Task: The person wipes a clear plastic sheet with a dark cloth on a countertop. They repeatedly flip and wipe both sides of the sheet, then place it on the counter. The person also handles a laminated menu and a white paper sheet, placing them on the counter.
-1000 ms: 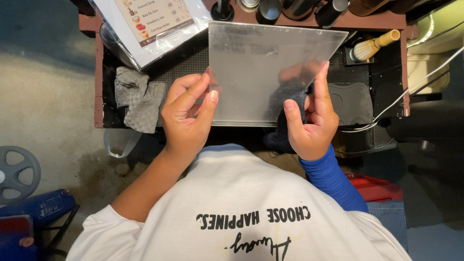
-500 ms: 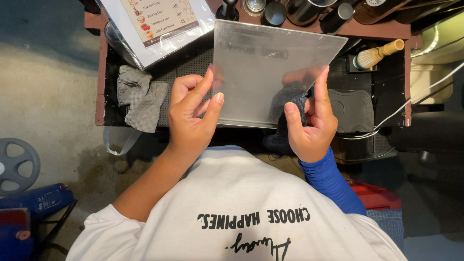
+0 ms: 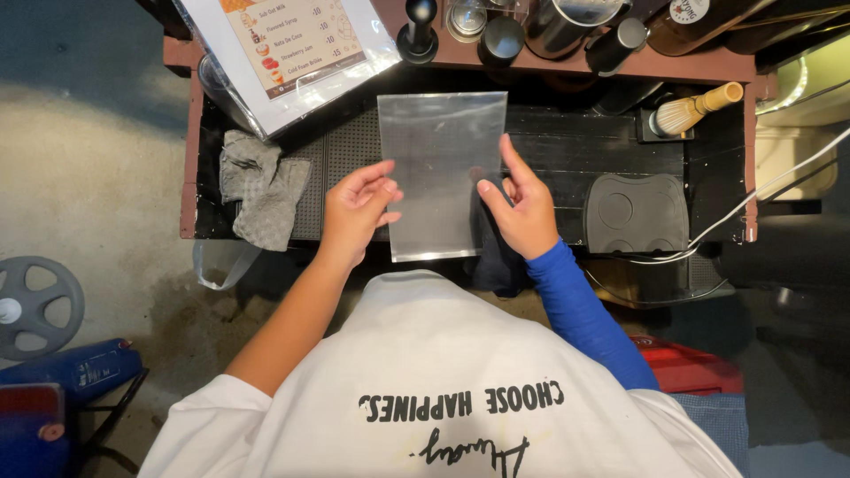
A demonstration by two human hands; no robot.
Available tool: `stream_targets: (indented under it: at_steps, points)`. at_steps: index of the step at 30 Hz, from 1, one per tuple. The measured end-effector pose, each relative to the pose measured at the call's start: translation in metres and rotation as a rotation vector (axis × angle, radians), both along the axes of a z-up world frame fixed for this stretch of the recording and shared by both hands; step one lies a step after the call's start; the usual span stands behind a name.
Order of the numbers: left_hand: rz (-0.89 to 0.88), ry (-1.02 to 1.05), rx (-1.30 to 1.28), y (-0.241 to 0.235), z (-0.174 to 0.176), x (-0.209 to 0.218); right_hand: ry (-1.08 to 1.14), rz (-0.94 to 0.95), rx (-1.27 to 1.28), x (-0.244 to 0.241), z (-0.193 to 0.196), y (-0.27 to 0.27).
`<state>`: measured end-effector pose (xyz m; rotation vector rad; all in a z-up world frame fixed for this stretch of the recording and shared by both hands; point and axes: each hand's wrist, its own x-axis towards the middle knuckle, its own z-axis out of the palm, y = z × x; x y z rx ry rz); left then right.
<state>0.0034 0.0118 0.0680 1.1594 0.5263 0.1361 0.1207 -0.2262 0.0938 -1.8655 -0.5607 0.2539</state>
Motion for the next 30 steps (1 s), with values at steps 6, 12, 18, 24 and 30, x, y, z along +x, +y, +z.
stream_targets:
  at_steps: [6, 12, 18, 24, 30]
  points:
    - [-0.034, 0.231, -0.196, 0.009, -0.067, 0.012, 0.023, -0.071, -0.19, 0.02, -0.037, -0.031]
    - [-0.014, 0.283, -0.17, 0.021, -0.12, 0.031, 0.234, -0.004, -0.035, 0.032, 0.006, -0.087]
    - [-0.028, 0.149, 0.362, 0.019, -0.114, 0.05, 0.367, 0.066, 0.164, 0.019, 0.072, -0.099]
    - [-0.165, -0.15, 0.809, -0.011, -0.038, 0.037, 0.461, 0.237, 0.333, -0.003, 0.076, -0.069]
    - [-0.662, -0.449, 0.347, -0.033, 0.013, 0.029, 0.648, 0.455, 0.426, -0.012, 0.076, -0.043]
